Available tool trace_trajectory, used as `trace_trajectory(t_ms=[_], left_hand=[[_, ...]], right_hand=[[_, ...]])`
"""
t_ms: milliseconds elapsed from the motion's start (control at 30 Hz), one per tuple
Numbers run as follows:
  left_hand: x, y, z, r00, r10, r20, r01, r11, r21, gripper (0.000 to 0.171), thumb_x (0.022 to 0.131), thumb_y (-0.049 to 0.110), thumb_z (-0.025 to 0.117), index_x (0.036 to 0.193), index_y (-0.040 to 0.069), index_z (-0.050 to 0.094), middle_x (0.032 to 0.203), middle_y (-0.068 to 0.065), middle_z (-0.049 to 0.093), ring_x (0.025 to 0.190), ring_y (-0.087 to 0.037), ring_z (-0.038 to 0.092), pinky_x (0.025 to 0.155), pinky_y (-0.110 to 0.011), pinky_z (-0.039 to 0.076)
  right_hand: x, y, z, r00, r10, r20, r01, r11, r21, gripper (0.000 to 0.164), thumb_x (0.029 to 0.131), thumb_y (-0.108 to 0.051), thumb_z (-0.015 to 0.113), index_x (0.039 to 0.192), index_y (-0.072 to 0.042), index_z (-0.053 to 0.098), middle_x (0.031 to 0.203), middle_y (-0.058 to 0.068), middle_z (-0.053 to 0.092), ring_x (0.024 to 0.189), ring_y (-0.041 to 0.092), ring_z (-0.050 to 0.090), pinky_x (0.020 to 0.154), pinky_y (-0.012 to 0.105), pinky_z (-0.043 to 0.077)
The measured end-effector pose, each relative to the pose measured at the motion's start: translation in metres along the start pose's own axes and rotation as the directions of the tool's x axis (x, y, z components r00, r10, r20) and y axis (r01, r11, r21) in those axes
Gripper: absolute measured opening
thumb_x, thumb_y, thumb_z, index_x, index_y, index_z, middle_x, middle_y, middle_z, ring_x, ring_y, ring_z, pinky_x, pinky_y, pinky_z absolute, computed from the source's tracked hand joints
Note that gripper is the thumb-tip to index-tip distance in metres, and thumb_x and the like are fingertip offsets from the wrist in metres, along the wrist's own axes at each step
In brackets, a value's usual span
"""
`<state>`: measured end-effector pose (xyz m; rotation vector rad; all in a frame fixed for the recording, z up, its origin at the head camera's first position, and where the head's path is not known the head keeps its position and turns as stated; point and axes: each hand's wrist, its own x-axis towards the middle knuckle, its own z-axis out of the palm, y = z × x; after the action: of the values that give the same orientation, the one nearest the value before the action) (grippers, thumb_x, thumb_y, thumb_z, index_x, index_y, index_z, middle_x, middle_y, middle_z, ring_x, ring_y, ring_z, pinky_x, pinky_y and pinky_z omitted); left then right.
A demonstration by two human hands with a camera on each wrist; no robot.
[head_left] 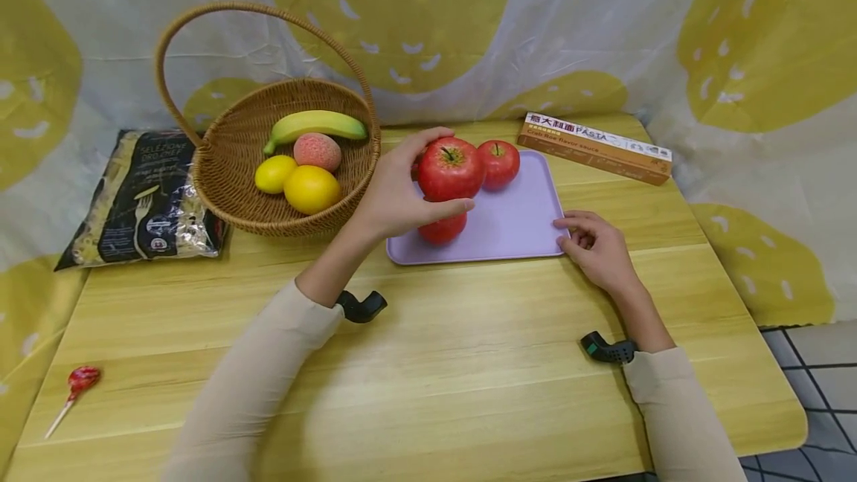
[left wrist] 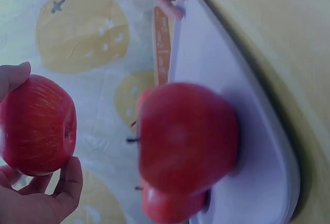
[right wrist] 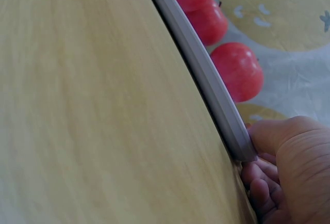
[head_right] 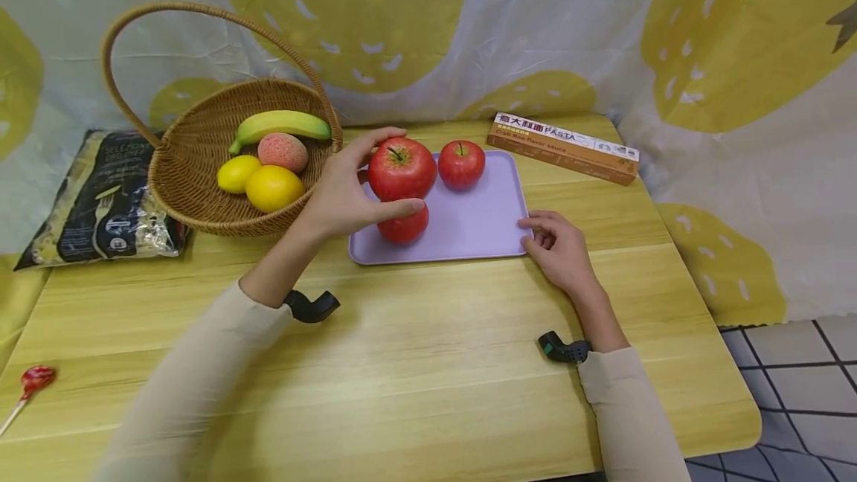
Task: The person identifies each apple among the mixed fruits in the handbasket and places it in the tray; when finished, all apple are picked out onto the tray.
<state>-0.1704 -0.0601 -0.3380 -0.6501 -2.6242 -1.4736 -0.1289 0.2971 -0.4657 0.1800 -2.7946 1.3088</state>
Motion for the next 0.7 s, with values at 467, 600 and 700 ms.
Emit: trace_trajectory(t_ms=[467,600,700], left_hand=[[0.008,0.003,0.070,0.989,-0.108,0.099,0.110,0.994,-0.020,0.099,0.071,0.053,0.090,0.153,0.019,0.046,0.142,0.000,0.061,0.126,-0.017,0.060,0.108,-0.043,0.052],[0.008,0.003,0.085,0.985,-0.117,0.127,0.118,0.993,-0.002,0.098,0.074,0.049,0.088,0.155,0.018,0.042,0.145,-0.002,0.058,0.129,-0.019,0.058,0.109,-0.047,0.051],[0.009,0.003,0.094,0.982,-0.114,0.150,0.115,0.993,0.002,0.098,0.077,0.046,0.087,0.156,0.016,0.039,0.148,-0.003,0.055,0.132,-0.020,0.055,0.112,-0.047,0.049]], right_hand=[[0.001,0.002,-0.001,1.000,0.017,-0.004,-0.017,1.000,-0.008,0.024,0.096,-0.013,0.071,0.119,-0.007,0.076,0.137,0.014,0.063,0.081,0.016,0.051,0.066,0.017,0.042],[0.001,0.001,-0.001,1.000,0.008,0.000,-0.008,1.000,-0.004,0.024,0.097,-0.013,0.071,0.120,-0.007,0.076,0.137,0.014,0.063,0.082,0.016,0.051,0.066,0.016,0.042],[0.000,0.001,-0.002,1.000,-0.004,-0.001,0.004,1.000,-0.002,0.025,0.096,-0.013,0.071,0.120,-0.006,0.076,0.137,0.015,0.063,0.081,0.016,0.051,0.066,0.015,0.041]])
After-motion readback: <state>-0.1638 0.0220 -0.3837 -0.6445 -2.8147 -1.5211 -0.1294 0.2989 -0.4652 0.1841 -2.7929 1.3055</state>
